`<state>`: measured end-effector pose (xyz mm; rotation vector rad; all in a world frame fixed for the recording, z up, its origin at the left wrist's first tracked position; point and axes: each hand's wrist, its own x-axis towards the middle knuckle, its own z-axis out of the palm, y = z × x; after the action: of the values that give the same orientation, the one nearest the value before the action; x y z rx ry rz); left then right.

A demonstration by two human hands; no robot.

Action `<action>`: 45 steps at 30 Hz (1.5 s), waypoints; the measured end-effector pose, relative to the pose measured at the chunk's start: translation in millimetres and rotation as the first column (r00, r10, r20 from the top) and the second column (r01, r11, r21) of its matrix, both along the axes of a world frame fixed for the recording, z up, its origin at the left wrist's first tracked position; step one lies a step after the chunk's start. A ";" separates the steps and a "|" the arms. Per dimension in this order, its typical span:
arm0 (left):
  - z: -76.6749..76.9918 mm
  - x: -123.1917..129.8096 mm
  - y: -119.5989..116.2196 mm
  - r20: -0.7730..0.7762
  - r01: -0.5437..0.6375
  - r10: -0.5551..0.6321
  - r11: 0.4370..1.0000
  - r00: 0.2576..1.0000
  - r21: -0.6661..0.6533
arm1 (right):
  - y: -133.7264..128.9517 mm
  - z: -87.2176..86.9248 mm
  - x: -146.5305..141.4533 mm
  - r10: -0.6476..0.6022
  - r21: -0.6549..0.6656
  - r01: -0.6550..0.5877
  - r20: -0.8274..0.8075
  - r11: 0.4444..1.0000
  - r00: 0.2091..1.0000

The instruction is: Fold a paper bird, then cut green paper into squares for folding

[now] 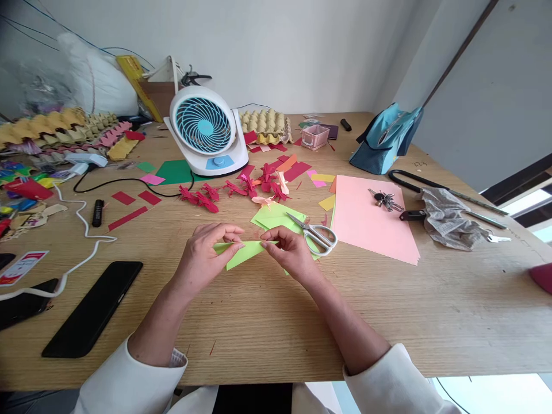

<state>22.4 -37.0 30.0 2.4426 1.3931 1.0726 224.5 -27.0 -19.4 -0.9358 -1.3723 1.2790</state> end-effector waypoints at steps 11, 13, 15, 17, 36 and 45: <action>1.8 -1.2 1.2 -0.111 0.045 -0.043 0.999 0.993 0.013 | -5.2 7.5 -1.6 -0.061 0.106 0.038 0.223 0.994 0.973; 1.1 -2.4 2.2 -0.154 0.058 -0.055 0.998 0.987 0.015 | -6.0 9.2 -1.7 -0.064 0.119 0.036 0.241 0.992 0.968; 0.5 -3.9 3.1 -0.198 0.065 -0.062 0.998 0.978 0.012 | -6.4 9.1 -1.6 -0.061 0.125 0.031 0.248 0.992 0.967; 0.4 -5.5 3.7 -0.223 0.055 -0.054 0.998 0.973 -0.006 | -6.4 7.7 -1.4 -0.060 0.125 0.030 0.245 0.992 0.968; 6.4 -14.6 2.2 -0.087 0.036 -0.084 0.893 0.993 -0.449 | -10.9 10.7 -2.8 0.047 0.102 -0.101 0.436 0.990 0.899; -4.7 -16.9 6.6 -0.195 -0.047 -0.098 0.777 0.976 -0.628 | -11.7 -6.5 -6.2 0.141 0.056 -0.215 0.590 0.975 0.795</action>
<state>5.6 -30.4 25.3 2.0883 1.4621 0.2402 218.3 -38.7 -25.9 -1.1959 -2.0382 1.0623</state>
